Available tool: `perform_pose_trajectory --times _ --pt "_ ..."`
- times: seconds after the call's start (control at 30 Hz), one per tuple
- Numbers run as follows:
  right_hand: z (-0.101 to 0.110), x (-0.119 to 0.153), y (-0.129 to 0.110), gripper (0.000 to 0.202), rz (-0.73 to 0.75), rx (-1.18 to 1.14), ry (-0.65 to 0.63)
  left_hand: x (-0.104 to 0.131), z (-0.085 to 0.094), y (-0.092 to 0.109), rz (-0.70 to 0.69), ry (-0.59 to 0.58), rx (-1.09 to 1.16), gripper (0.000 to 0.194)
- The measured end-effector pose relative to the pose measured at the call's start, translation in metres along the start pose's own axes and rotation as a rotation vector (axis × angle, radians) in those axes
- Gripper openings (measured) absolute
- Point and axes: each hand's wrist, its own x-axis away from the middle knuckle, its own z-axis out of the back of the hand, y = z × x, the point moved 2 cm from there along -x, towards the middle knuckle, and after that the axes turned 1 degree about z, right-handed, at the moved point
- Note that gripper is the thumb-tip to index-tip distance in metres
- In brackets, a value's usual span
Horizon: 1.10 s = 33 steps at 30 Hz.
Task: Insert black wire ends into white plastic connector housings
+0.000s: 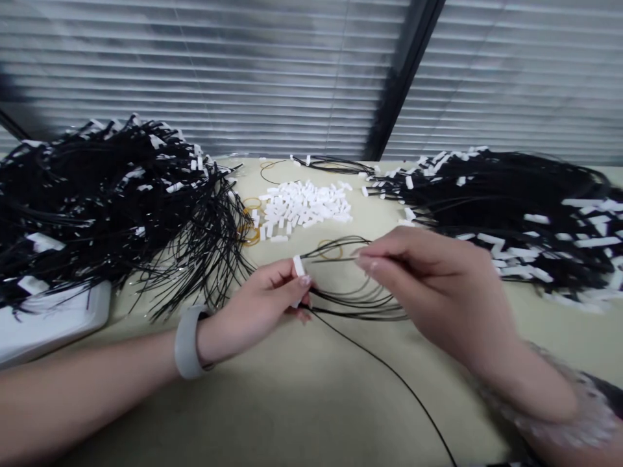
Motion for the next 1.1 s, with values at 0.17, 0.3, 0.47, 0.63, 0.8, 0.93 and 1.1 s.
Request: perform_pose_trajectory --times 0.17,0.3,0.47,0.63,0.8,0.93,1.1 --pt "-0.002 -0.001 0.005 0.013 0.074 0.155 -0.171 0.004 0.000 0.002 0.022 -0.114 -0.060 0.018" --pt "-0.001 -0.002 0.010 0.013 0.049 0.136 -0.215 0.005 0.001 0.003 0.037 -0.131 -0.036 0.020" --pt "-0.005 -0.002 0.010 0.014 0.065 0.121 -0.205 0.004 0.002 0.002 0.042 -0.149 -0.022 0.018" --pt "-0.008 -0.002 0.010 0.013 0.118 0.156 -0.188 0.004 0.002 0.002 0.039 -0.163 -0.028 0.018" --pt "-0.008 0.000 0.014 0.013 0.220 0.198 -0.198 0.004 0.001 0.002 0.037 -0.172 -0.041 0.019" --pt "-0.012 0.002 0.017 0.015 0.356 0.364 -0.154 0.005 -0.001 0.003 0.041 -0.189 -0.085 0.019" --pt "-0.023 0.005 0.014 0.020 0.403 0.546 -0.237 0.006 -0.002 0.003 0.042 -0.204 -0.144 0.020"
